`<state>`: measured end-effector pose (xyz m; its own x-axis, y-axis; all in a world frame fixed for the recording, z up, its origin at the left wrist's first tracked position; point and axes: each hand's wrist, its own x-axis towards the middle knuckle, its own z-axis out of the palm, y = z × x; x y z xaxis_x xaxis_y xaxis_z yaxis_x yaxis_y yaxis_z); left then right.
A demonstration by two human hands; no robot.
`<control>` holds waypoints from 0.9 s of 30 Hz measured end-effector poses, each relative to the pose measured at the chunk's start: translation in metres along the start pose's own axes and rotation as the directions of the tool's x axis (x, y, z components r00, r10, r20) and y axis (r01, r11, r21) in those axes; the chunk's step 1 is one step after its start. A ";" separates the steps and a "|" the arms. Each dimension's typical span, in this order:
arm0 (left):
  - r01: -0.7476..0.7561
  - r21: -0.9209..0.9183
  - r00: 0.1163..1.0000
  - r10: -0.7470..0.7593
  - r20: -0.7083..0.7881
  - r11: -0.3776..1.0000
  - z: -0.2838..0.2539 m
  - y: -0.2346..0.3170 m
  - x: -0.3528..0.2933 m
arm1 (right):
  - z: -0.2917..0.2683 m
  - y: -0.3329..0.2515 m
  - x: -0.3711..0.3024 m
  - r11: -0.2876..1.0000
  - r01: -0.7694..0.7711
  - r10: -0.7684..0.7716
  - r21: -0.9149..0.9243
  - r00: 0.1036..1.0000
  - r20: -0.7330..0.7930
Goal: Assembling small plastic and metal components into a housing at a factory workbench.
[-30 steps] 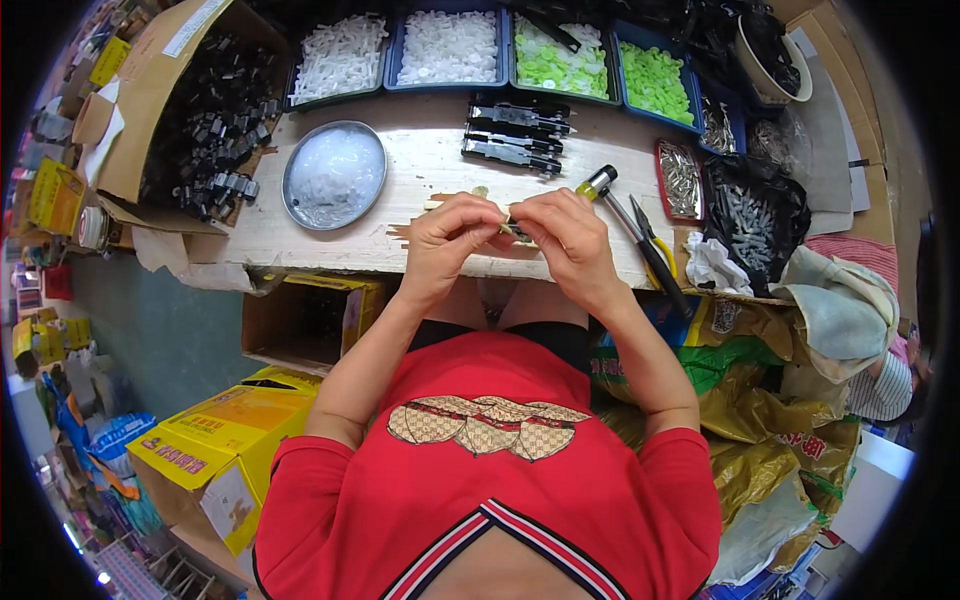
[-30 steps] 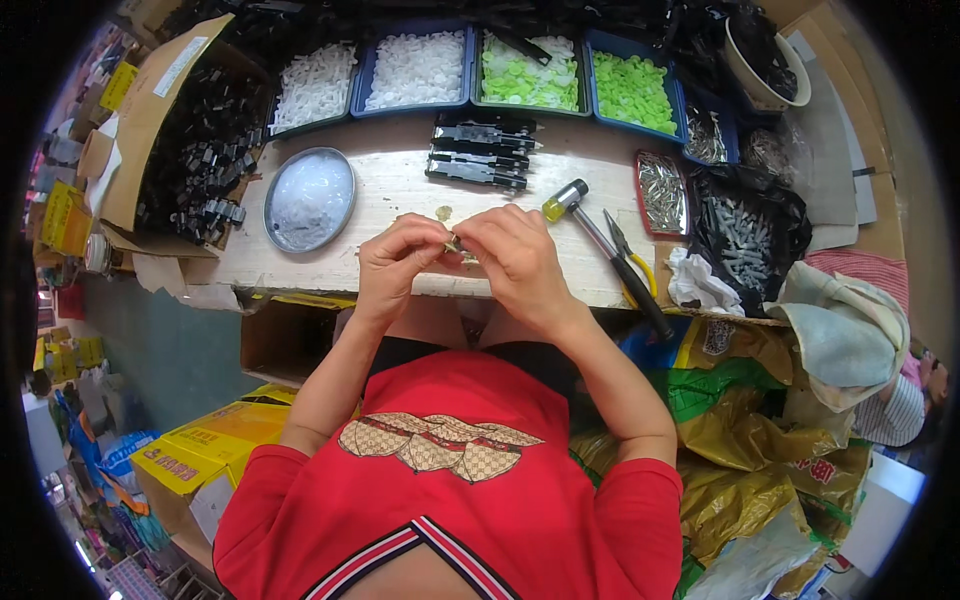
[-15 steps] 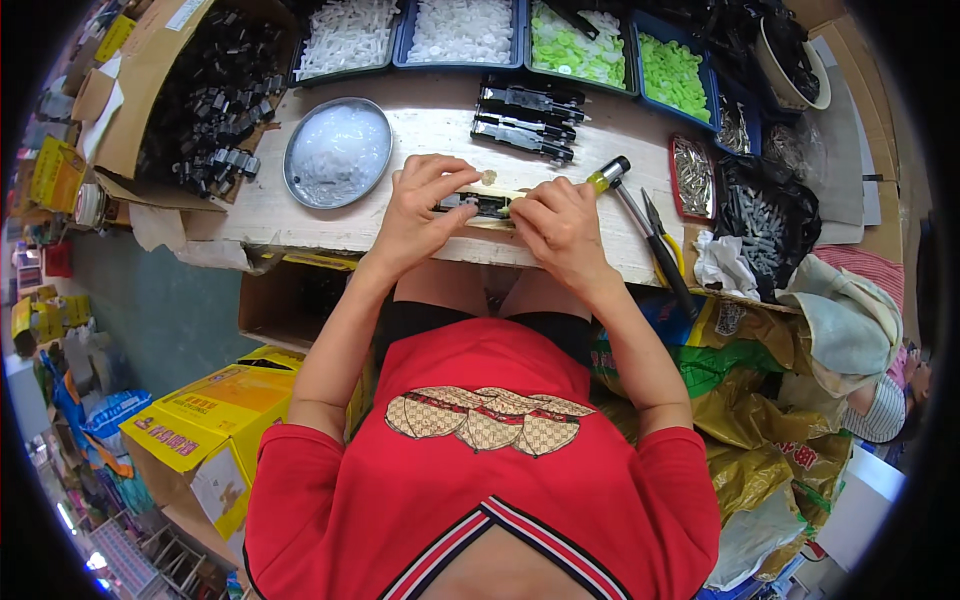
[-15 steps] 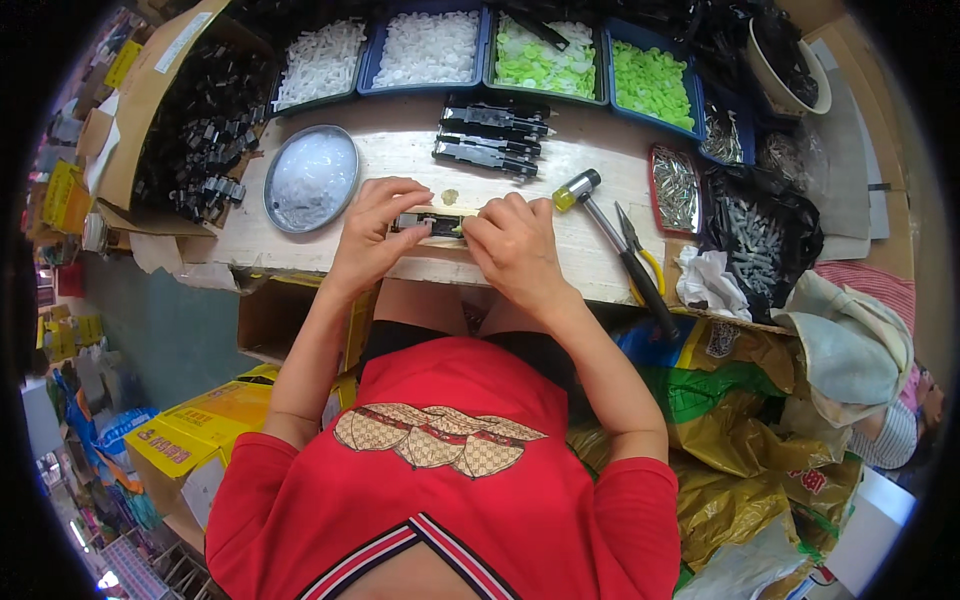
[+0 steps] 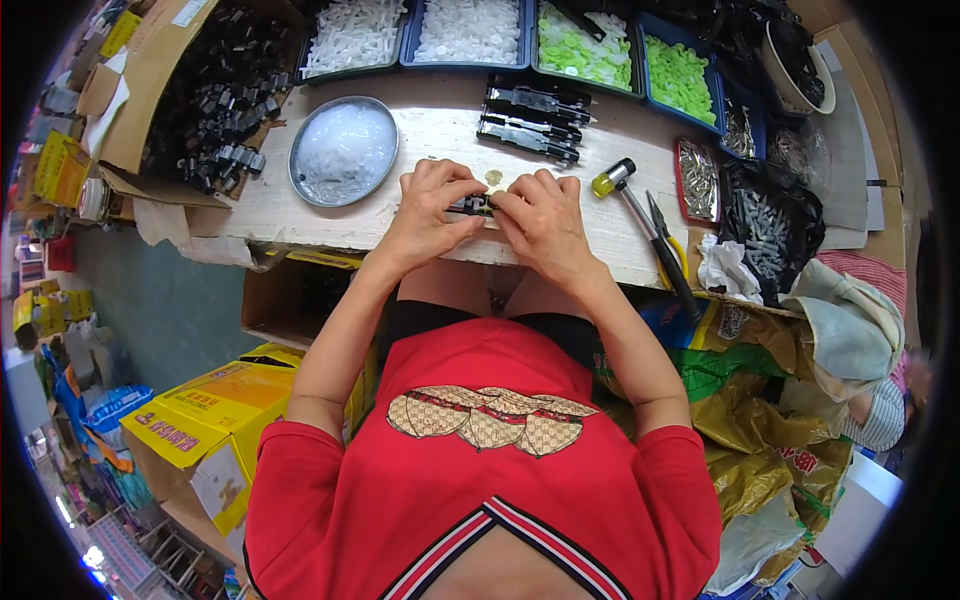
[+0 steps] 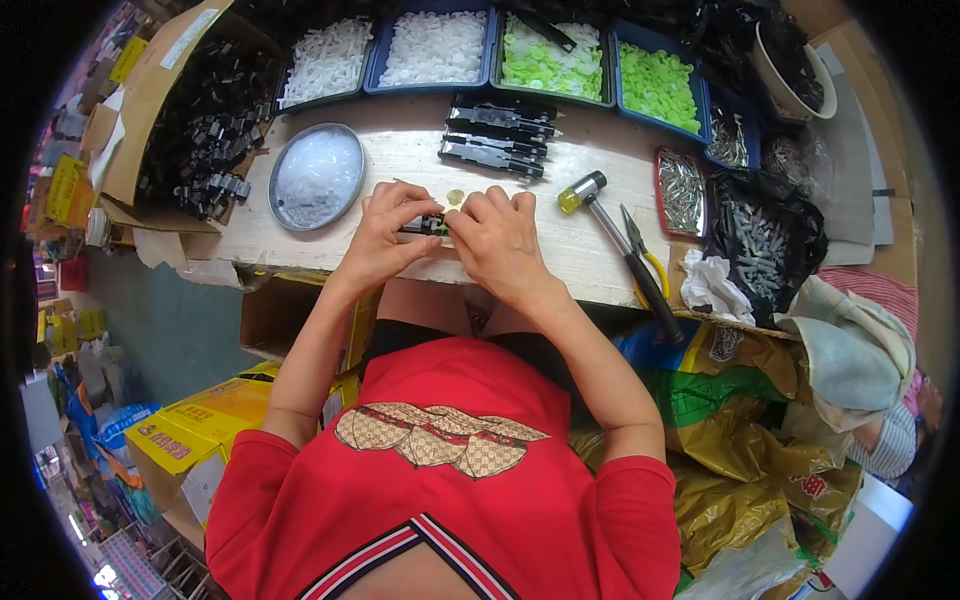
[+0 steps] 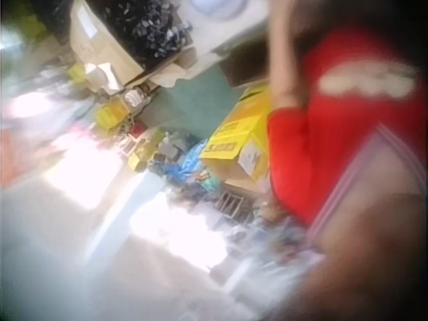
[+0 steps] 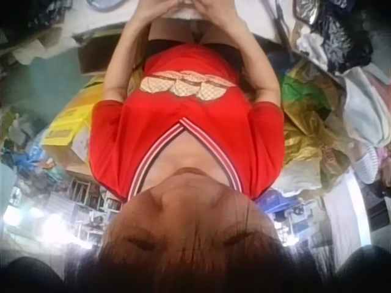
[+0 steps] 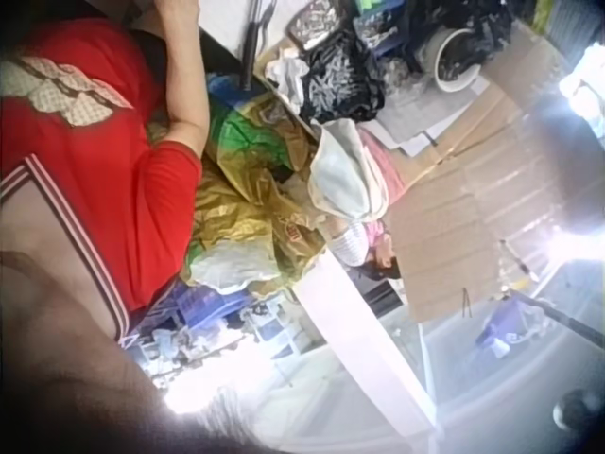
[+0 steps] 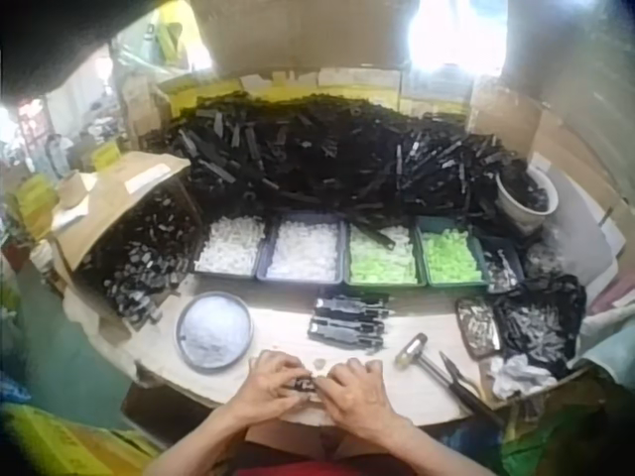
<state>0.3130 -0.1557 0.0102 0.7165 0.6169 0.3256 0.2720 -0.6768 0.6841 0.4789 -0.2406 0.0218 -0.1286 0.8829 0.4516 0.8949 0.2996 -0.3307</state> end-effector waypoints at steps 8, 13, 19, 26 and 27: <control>0.020 0.075 0.998 -0.024 0.060 0.997 0.000 0.002 0.010 | 0.001 0.000 -0.001 0.998 -0.012 0.011 0.056 1.000 0.013; -0.087 0.212 0.986 0.053 0.159 0.973 -0.008 0.016 0.029 | -0.018 0.020 -0.005 0.994 -0.070 0.074 0.086 0.996 -0.051; -0.345 0.365 0.834 0.103 0.542 0.865 -0.013 0.047 0.083 | -0.071 0.077 -0.028 0.969 -0.246 0.245 0.022 0.949 -0.198; -0.468 0.396 0.868 0.328 0.372 0.790 0.089 0.084 0.239 | -0.108 0.132 -0.065 0.910 -0.392 0.371 -0.132 0.915 -0.157; -0.475 0.395 0.865 0.335 0.372 0.786 0.104 0.084 0.258 | -0.112 0.137 -0.064 0.891 -0.419 0.392 -0.176 0.904 -0.168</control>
<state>0.5873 -0.0955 0.0838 0.9504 0.1575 0.2682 0.1277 -0.9839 0.1254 0.6573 -0.2967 0.0403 0.3063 0.8553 0.4180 0.9263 -0.1667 -0.3379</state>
